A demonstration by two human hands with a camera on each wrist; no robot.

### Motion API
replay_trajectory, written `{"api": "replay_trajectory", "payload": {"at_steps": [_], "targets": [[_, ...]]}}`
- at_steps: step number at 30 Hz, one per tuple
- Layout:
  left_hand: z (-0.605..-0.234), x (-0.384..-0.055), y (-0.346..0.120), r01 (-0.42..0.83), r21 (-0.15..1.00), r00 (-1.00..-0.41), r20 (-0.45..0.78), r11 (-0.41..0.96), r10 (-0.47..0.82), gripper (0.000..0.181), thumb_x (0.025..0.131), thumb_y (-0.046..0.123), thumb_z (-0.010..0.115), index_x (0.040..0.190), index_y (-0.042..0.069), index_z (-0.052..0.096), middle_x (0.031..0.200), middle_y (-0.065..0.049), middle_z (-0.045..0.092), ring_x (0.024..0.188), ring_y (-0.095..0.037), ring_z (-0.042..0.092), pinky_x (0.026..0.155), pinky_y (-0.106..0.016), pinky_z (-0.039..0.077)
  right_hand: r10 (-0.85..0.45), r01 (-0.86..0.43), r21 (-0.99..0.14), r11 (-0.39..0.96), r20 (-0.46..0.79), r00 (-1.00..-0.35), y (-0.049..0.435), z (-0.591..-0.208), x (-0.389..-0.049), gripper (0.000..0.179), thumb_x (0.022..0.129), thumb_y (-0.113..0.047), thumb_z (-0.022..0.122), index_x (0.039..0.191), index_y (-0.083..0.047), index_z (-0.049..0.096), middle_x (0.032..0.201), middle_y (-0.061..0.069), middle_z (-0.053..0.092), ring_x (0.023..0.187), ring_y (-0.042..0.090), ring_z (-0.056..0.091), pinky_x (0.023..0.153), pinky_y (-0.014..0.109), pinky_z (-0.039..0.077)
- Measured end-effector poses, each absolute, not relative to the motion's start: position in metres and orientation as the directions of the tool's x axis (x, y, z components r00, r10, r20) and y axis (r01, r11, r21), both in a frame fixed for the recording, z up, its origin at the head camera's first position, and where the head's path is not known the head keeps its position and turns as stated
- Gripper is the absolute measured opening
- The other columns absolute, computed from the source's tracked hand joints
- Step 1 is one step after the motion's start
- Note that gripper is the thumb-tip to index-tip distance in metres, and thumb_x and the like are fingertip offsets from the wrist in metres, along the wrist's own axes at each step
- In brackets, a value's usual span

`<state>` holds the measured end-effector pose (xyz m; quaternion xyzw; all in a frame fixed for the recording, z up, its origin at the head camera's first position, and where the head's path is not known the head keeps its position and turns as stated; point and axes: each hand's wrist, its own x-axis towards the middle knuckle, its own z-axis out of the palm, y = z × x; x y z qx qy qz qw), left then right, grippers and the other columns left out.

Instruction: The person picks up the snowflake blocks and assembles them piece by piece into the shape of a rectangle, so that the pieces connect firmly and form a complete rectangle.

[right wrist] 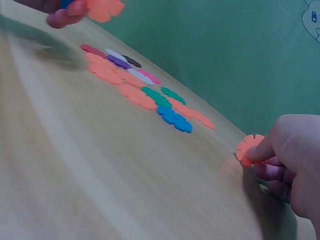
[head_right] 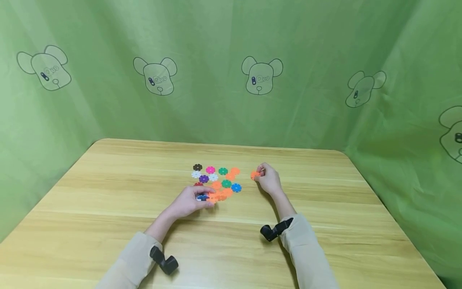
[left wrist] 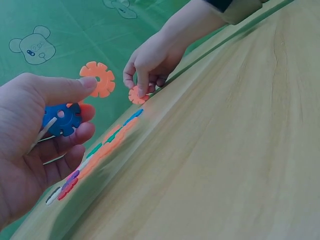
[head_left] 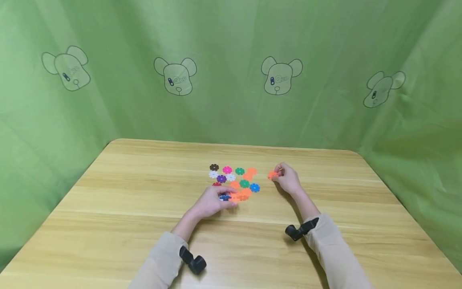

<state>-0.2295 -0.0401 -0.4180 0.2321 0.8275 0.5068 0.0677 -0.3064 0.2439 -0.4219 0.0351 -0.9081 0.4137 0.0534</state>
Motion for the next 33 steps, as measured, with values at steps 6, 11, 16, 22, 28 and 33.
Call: {"api": "replay_trajectory", "payload": {"at_steps": [6, 11, 16, 22, 28, 33], "targets": [[-0.417, -0.231, -0.042, 0.327, 0.867, -0.879, 0.133, 0.377, 0.458, 0.044, 0.077, 0.021, 0.074, 0.117, 0.004, 0.063, 0.115, -0.008, 0.063, 0.106, -0.023, 0.055, 0.093, -0.043, 0.042, -0.038, -0.113, -0.786, 0.608, 0.113, -0.993, 0.234, -0.422, -0.294, 0.018, 0.082, 0.001, 0.064, 0.095, 0.002, 0.052, 0.079, 0.01, 0.052, 0.073, 0.02, 0.049, 0.063, 0.028, 0.043], [-0.417, -0.233, -0.044, 0.331, 0.864, -0.877, 0.133, 0.38, 0.461, 0.044, 0.078, 0.022, 0.074, 0.117, 0.005, 0.063, 0.115, -0.008, 0.062, 0.107, -0.023, 0.054, 0.093, -0.042, 0.042, -0.08, -0.099, -0.833, 0.544, 0.065, -0.995, 0.224, -0.42, -0.281, 0.019, 0.085, -0.001, 0.064, 0.101, 0.004, 0.054, 0.079, 0.01, 0.058, 0.069, 0.018, 0.055, 0.057, 0.025, 0.046], [-0.418, -0.234, -0.045, 0.339, 0.855, -0.875, 0.133, 0.392, 0.465, 0.044, 0.078, 0.023, 0.073, 0.117, 0.006, 0.063, 0.115, -0.008, 0.062, 0.108, -0.024, 0.054, 0.093, -0.043, 0.042, -0.123, -0.067, -0.875, 0.48, 0.008, -0.992, 0.215, -0.416, -0.267, 0.022, 0.086, -0.004, 0.064, 0.104, 0.006, 0.056, 0.079, 0.012, 0.061, 0.065, 0.018, 0.06, 0.054, 0.026, 0.049], [-0.419, -0.235, -0.046, 0.335, 0.856, -0.877, 0.129, 0.394, 0.463, 0.043, 0.078, 0.024, 0.073, 0.117, 0.007, 0.063, 0.117, -0.009, 0.061, 0.111, -0.025, 0.053, 0.095, -0.044, 0.041, -0.196, -0.039, -0.924, 0.38, -0.039, -0.98, 0.207, -0.415, -0.254, 0.024, 0.088, -0.001, 0.059, 0.108, 0.009, 0.052, 0.077, 0.013, 0.06, 0.064, 0.019, 0.061, 0.059, 0.031, 0.055], [-0.419, -0.235, -0.046, 0.332, 0.855, -0.88, 0.129, 0.398, 0.457, 0.044, 0.077, 0.025, 0.074, 0.117, 0.007, 0.063, 0.118, -0.01, 0.06, 0.112, -0.026, 0.052, 0.096, -0.045, 0.039, -0.268, -0.032, -0.94, 0.341, -0.064, -0.961, 0.199, -0.412, -0.242, 0.026, 0.09, -0.004, 0.057, 0.112, 0.008, 0.048, 0.076, 0.015, 0.062, 0.063, 0.023, 0.061, 0.059, 0.035, 0.055], [-0.42, -0.236, -0.047, 0.326, 0.856, -0.883, 0.124, 0.401, 0.454, 0.045, 0.078, 0.025, 0.073, 0.118, 0.008, 0.063, 0.119, -0.009, 0.06, 0.113, -0.026, 0.052, 0.097, -0.045, 0.039, -0.297, -0.054, -0.942, 0.33, -0.05, -0.953, 0.193, -0.41, -0.236, 0.028, 0.09, -0.004, 0.057, 0.113, 0.008, 0.048, 0.075, 0.015, 0.062, 0.061, 0.019, 0.06, 0.057, 0.032, 0.055]]}}
